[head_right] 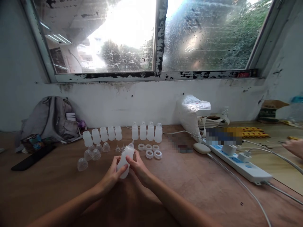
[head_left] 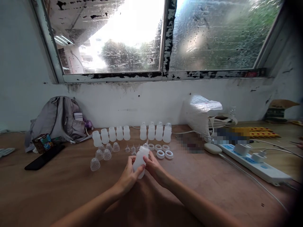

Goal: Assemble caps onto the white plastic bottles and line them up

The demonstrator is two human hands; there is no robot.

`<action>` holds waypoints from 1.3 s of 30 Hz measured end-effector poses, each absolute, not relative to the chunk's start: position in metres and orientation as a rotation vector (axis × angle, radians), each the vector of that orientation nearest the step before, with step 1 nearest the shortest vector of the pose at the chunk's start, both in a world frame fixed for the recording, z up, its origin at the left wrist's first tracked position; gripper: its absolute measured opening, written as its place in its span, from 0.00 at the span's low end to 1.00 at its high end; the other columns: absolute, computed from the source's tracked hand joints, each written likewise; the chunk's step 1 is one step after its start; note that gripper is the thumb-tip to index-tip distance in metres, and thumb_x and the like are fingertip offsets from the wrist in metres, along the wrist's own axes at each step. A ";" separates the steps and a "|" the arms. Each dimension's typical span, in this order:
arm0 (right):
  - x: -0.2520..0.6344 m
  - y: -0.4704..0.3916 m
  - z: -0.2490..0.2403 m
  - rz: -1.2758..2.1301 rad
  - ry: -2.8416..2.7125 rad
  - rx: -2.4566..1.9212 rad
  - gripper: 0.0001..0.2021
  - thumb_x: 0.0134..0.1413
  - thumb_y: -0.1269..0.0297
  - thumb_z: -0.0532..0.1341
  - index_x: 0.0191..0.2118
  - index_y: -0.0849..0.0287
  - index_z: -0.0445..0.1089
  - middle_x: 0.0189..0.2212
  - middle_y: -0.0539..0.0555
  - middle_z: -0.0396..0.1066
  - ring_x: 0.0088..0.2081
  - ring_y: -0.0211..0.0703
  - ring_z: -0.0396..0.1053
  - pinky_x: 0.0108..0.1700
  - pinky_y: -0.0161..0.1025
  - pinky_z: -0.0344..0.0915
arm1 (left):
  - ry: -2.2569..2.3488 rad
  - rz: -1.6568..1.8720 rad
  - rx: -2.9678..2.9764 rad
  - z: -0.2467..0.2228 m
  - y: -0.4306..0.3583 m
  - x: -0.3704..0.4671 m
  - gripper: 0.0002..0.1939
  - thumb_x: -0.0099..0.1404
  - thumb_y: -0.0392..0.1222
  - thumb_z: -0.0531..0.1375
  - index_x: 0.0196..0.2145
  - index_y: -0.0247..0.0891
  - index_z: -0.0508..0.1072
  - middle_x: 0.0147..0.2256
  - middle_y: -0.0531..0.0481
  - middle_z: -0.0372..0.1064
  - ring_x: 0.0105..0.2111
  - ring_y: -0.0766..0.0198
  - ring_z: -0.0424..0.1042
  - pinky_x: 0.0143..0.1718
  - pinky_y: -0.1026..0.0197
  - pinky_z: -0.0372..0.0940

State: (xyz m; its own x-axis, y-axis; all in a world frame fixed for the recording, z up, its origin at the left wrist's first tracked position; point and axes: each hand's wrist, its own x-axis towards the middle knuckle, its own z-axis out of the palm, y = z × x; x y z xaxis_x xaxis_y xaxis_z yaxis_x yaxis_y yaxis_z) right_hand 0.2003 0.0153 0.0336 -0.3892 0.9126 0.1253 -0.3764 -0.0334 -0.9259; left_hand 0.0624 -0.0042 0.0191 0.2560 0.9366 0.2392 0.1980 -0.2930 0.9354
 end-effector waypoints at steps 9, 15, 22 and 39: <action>0.205 0.026 0.020 1.608 -1.321 -0.766 0.19 0.41 0.58 0.63 0.40 0.59 0.64 0.36 0.54 0.68 0.40 0.46 0.65 0.42 0.41 0.61 | 1.241 1.039 2.200 0.016 0.005 0.043 0.21 0.63 0.46 0.47 0.53 0.41 0.54 0.54 0.43 0.47 0.55 0.56 0.46 0.56 0.51 0.44; 0.212 0.036 0.022 1.405 -1.440 -0.970 0.24 0.34 0.63 0.67 0.40 0.57 0.59 0.35 0.53 0.66 0.39 0.45 0.65 0.39 0.41 0.61 | 1.683 0.921 2.583 0.050 0.009 -0.031 0.15 0.59 0.44 0.51 0.43 0.41 0.65 0.48 0.44 0.57 0.49 0.53 0.55 0.50 0.50 0.51; 0.215 0.040 0.021 1.196 -1.666 -1.033 0.16 0.37 0.63 0.64 0.36 0.58 0.61 0.32 0.50 0.63 0.34 0.42 0.62 0.34 0.37 0.59 | 1.942 0.587 2.255 0.035 0.011 -0.112 0.16 0.57 0.48 0.52 0.40 0.37 0.67 0.38 0.43 0.68 0.39 0.51 0.66 0.40 0.51 0.59; 0.234 0.038 0.035 0.953 -1.599 -0.984 0.15 0.39 0.63 0.61 0.37 0.56 0.61 0.31 0.49 0.62 0.27 0.36 0.61 0.25 0.32 0.60 | 0.973 1.327 1.198 0.011 0.027 0.002 0.21 0.54 0.49 0.59 0.43 0.36 0.65 0.34 0.49 0.68 0.34 0.64 0.69 0.35 0.63 0.67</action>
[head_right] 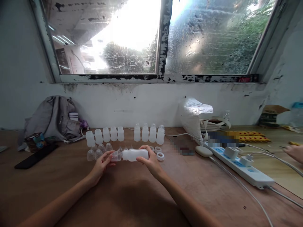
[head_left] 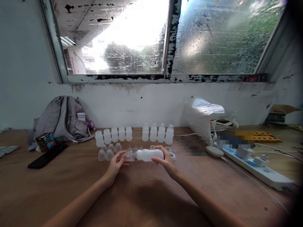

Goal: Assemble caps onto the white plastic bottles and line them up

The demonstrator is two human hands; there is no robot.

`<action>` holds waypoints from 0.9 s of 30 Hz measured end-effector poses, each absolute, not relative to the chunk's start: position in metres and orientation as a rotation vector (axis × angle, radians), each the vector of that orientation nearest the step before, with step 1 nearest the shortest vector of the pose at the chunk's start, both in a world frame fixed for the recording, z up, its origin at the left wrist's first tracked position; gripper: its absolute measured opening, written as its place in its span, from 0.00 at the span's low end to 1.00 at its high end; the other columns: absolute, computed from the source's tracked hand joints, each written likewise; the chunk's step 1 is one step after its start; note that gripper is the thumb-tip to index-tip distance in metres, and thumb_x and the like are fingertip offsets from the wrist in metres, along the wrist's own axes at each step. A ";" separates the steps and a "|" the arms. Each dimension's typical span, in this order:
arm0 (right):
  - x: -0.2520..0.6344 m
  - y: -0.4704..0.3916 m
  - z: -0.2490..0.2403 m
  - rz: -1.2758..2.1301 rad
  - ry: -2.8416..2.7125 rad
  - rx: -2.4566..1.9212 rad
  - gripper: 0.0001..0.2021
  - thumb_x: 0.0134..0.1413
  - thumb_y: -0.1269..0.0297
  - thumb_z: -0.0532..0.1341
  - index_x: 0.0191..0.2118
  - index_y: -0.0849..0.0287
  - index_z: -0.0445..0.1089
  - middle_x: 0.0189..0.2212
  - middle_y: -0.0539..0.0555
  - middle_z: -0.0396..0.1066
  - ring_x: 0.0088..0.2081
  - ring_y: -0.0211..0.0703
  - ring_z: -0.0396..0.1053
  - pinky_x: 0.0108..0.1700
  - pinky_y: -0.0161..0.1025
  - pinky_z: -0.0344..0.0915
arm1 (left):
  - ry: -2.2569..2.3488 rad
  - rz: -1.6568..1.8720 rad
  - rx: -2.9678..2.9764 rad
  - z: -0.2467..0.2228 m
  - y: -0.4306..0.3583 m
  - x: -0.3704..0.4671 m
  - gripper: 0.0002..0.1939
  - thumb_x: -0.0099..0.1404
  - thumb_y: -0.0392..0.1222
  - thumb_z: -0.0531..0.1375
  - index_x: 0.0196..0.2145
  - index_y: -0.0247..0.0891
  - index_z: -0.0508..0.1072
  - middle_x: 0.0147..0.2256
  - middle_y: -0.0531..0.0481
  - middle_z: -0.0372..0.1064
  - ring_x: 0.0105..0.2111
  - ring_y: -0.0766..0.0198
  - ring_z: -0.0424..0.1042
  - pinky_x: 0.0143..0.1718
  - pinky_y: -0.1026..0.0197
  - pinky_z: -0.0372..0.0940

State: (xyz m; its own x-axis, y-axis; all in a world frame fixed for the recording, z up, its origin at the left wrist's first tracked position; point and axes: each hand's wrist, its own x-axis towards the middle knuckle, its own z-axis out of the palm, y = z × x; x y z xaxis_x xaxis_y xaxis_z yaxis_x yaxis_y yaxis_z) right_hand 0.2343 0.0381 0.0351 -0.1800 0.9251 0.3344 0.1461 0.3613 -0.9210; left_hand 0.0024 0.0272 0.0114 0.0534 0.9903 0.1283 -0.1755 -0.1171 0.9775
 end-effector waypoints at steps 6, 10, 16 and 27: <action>0.227 0.034 0.031 0.904 -1.728 -0.979 0.14 0.39 0.64 0.62 0.35 0.56 0.61 0.29 0.47 0.61 0.27 0.36 0.61 0.27 0.32 0.59 | 0.949 1.289 1.330 0.008 0.017 0.004 0.20 0.56 0.50 0.57 0.42 0.35 0.66 0.35 0.48 0.68 0.37 0.62 0.67 0.34 0.62 0.67; 0.226 0.033 0.029 0.911 -1.737 -0.966 0.14 0.39 0.64 0.62 0.36 0.56 0.61 0.30 0.48 0.62 0.27 0.36 0.61 0.27 0.32 0.59 | 0.929 1.279 1.408 0.008 0.015 0.003 0.20 0.56 0.51 0.56 0.42 0.35 0.65 0.35 0.48 0.69 0.36 0.61 0.68 0.34 0.62 0.66; 0.225 0.031 0.029 0.909 -1.734 -0.945 0.15 0.38 0.64 0.62 0.36 0.56 0.61 0.30 0.47 0.61 0.29 0.37 0.60 0.29 0.33 0.59 | 0.916 1.271 1.481 0.008 0.012 0.003 0.21 0.55 0.48 0.58 0.44 0.34 0.63 0.35 0.47 0.67 0.34 0.63 0.67 0.31 0.63 0.65; 0.215 0.023 0.024 0.867 -1.543 -0.910 0.10 0.41 0.62 0.60 0.33 0.58 0.62 0.27 0.48 0.61 0.27 0.37 0.60 0.27 0.32 0.59 | 0.887 1.293 1.632 0.001 0.008 0.006 0.17 0.54 0.43 0.60 0.41 0.35 0.64 0.35 0.48 0.66 0.35 0.63 0.67 0.36 0.64 0.63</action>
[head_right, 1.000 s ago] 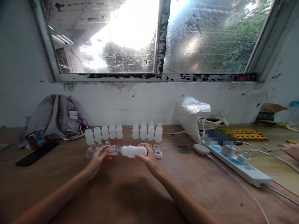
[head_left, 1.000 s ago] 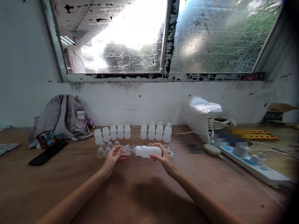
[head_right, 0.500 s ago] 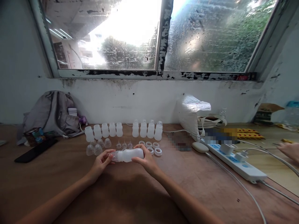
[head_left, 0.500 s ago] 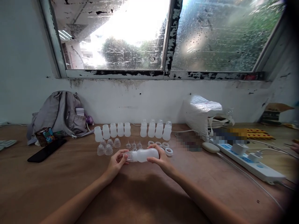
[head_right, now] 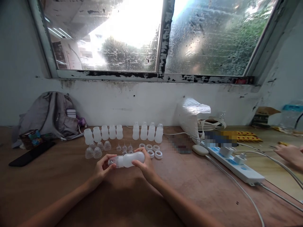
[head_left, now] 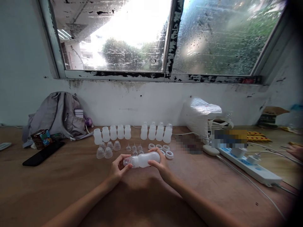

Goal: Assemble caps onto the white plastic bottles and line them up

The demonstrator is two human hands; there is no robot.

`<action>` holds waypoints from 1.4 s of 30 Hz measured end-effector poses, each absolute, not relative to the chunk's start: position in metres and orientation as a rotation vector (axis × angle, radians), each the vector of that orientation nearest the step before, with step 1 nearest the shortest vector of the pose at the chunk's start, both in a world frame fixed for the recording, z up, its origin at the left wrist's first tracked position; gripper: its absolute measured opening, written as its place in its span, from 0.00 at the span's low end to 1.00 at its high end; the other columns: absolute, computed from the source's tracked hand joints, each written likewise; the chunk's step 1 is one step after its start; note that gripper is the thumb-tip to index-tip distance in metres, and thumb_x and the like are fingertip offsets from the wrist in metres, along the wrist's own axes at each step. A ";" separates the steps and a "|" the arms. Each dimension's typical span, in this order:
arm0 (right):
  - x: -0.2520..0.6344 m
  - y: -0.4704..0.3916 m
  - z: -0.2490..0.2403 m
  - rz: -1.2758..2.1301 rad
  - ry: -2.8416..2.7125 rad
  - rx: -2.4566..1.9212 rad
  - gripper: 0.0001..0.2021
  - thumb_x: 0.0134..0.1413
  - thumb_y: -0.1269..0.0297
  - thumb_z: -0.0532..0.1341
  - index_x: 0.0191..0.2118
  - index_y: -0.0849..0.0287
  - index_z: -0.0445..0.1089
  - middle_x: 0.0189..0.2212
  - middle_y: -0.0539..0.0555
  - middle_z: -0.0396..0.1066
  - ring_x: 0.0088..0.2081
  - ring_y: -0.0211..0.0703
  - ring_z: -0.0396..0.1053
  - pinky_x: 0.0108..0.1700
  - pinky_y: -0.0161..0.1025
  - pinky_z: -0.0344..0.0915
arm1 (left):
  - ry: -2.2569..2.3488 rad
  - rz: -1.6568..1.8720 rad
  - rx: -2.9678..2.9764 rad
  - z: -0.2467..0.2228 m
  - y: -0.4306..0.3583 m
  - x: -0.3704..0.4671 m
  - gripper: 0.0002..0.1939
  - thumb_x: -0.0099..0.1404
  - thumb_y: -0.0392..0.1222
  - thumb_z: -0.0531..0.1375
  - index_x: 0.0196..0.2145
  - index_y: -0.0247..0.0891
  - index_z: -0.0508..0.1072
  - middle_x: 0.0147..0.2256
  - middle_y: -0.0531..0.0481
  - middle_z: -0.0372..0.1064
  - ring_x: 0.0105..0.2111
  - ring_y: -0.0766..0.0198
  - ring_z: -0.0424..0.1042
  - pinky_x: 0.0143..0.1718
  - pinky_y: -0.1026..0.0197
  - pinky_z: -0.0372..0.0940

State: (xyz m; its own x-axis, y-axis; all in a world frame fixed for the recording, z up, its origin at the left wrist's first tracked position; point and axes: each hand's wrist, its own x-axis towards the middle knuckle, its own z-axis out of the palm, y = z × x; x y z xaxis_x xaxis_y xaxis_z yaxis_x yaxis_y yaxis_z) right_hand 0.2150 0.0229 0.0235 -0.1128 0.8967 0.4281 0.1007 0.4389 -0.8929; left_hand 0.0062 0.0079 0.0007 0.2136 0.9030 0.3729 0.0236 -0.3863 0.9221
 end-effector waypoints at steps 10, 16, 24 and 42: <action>0.204 0.012 0.017 0.593 -1.434 -0.965 0.08 0.47 0.59 0.56 0.27 0.58 0.61 0.22 0.48 0.60 0.24 0.36 0.58 0.25 0.31 0.56 | 0.917 1.312 1.813 0.002 -0.014 0.018 0.15 0.50 0.42 0.63 0.32 0.36 0.61 0.31 0.50 0.65 0.30 0.65 0.66 0.32 0.66 0.63; 0.206 0.008 0.018 0.560 -1.529 -0.958 0.08 0.48 0.59 0.55 0.26 0.58 0.61 0.21 0.48 0.60 0.23 0.37 0.58 0.24 0.32 0.55 | 0.931 1.296 1.900 0.002 -0.018 0.017 0.14 0.50 0.42 0.63 0.31 0.37 0.62 0.29 0.51 0.63 0.27 0.67 0.63 0.27 0.67 0.61; 0.205 0.006 0.008 0.573 -1.499 -0.911 0.08 0.48 0.59 0.55 0.28 0.58 0.60 0.22 0.49 0.60 0.23 0.36 0.58 0.23 0.32 0.55 | 0.935 1.340 2.038 0.000 -0.016 0.013 0.14 0.50 0.42 0.62 0.34 0.36 0.65 0.27 0.51 0.60 0.24 0.69 0.59 0.23 0.68 0.57; 0.217 0.047 0.008 0.728 -1.763 -0.958 0.20 0.48 0.62 0.57 0.48 0.56 0.56 0.41 0.55 0.62 0.36 0.40 0.64 0.38 0.38 0.63 | 1.077 0.726 2.448 0.154 0.085 -0.009 0.22 0.46 0.44 0.62 0.41 0.38 0.68 0.34 0.50 0.67 0.32 0.62 0.67 0.33 0.65 0.61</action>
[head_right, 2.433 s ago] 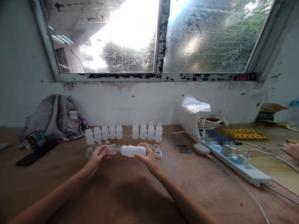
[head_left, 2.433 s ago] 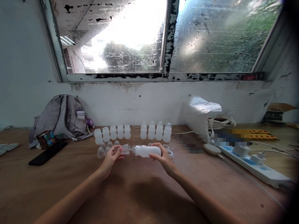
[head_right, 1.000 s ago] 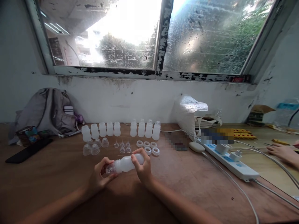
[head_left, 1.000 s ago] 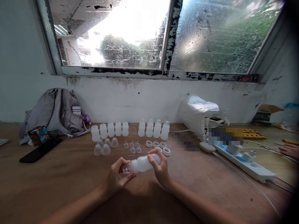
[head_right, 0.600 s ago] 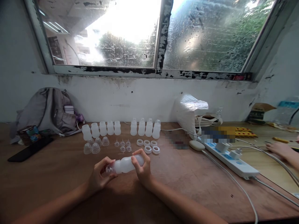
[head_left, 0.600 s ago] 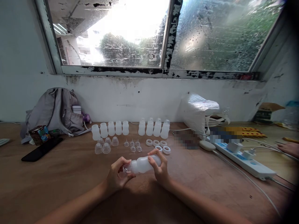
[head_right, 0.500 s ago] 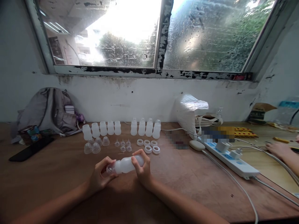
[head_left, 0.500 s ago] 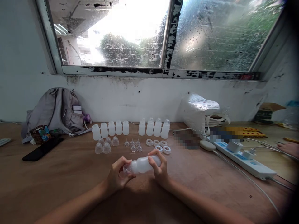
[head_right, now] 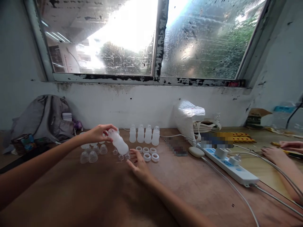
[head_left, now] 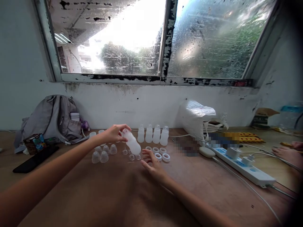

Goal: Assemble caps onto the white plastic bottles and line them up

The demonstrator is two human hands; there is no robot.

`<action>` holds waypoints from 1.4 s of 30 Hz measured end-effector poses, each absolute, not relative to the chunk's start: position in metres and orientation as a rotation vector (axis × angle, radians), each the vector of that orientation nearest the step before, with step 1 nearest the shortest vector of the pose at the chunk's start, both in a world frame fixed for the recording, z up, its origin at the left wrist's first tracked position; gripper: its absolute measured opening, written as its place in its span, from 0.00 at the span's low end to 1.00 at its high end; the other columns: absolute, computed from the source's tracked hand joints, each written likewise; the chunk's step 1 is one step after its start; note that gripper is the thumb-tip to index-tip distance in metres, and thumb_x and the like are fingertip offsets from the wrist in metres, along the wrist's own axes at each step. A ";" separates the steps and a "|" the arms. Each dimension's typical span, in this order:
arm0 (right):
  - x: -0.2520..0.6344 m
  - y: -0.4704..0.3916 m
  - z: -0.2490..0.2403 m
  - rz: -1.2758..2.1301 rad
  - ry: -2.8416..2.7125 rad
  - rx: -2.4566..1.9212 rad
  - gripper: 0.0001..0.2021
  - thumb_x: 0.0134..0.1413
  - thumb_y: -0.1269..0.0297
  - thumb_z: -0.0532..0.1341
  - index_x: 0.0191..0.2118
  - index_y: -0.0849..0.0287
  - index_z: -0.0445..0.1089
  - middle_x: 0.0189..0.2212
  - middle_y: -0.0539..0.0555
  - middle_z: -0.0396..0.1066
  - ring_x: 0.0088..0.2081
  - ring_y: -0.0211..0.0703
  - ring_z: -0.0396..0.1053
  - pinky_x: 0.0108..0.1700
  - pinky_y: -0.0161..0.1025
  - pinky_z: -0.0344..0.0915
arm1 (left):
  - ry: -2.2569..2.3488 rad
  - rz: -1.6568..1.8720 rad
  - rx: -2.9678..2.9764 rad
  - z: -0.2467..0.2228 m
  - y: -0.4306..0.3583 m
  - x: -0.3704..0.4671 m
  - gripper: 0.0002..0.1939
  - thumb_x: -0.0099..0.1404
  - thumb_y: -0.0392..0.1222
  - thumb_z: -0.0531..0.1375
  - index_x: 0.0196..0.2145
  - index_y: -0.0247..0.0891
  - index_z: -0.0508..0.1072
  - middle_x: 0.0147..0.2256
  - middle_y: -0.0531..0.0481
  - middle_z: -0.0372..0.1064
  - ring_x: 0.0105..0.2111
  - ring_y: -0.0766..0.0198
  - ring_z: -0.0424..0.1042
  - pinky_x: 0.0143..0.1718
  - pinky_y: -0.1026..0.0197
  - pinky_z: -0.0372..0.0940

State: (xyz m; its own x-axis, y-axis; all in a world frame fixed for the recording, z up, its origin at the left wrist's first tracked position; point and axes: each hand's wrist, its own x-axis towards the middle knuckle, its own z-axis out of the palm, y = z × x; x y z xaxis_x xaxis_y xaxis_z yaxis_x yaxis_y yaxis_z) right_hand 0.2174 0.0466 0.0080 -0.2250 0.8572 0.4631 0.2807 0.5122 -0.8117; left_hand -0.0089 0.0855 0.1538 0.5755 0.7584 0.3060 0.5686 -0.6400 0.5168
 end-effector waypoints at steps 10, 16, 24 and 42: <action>0.248 0.076 0.006 0.474 -1.776 -1.168 0.12 0.46 0.68 0.55 0.40 0.59 0.60 0.30 0.52 0.66 0.34 0.41 0.65 0.36 0.39 0.61 | 1.502 -0.069 2.774 0.171 0.192 0.059 0.24 0.45 0.33 0.62 0.42 0.39 0.65 0.44 0.46 0.62 0.44 0.57 0.60 0.40 0.64 0.57; 0.252 0.079 0.007 0.206 -1.887 -1.145 0.11 0.45 0.73 0.52 0.38 0.58 0.63 0.31 0.53 0.66 0.37 0.44 0.63 0.39 0.40 0.59 | 1.632 -0.219 2.659 0.149 0.228 0.073 0.24 0.44 0.31 0.63 0.41 0.39 0.64 0.47 0.45 0.60 0.42 0.58 0.62 0.37 0.62 0.60; 0.254 0.079 0.009 0.116 -1.946 -1.164 0.12 0.44 0.75 0.52 0.37 0.58 0.63 0.32 0.54 0.66 0.38 0.45 0.61 0.40 0.40 0.58 | 1.671 -0.281 2.597 0.137 0.246 0.074 0.15 0.63 0.42 0.52 0.46 0.35 0.63 0.45 0.45 0.62 0.40 0.61 0.65 0.40 0.53 0.64; 0.263 0.085 0.006 -0.220 -2.008 -1.614 0.09 0.47 0.70 0.53 0.36 0.57 0.64 0.36 0.55 0.66 0.42 0.48 0.57 0.41 0.41 0.50 | 1.626 0.173 2.698 0.140 0.223 0.071 0.31 0.53 0.26 0.53 0.54 0.38 0.51 0.50 0.38 0.58 0.49 0.54 0.61 0.42 0.58 0.60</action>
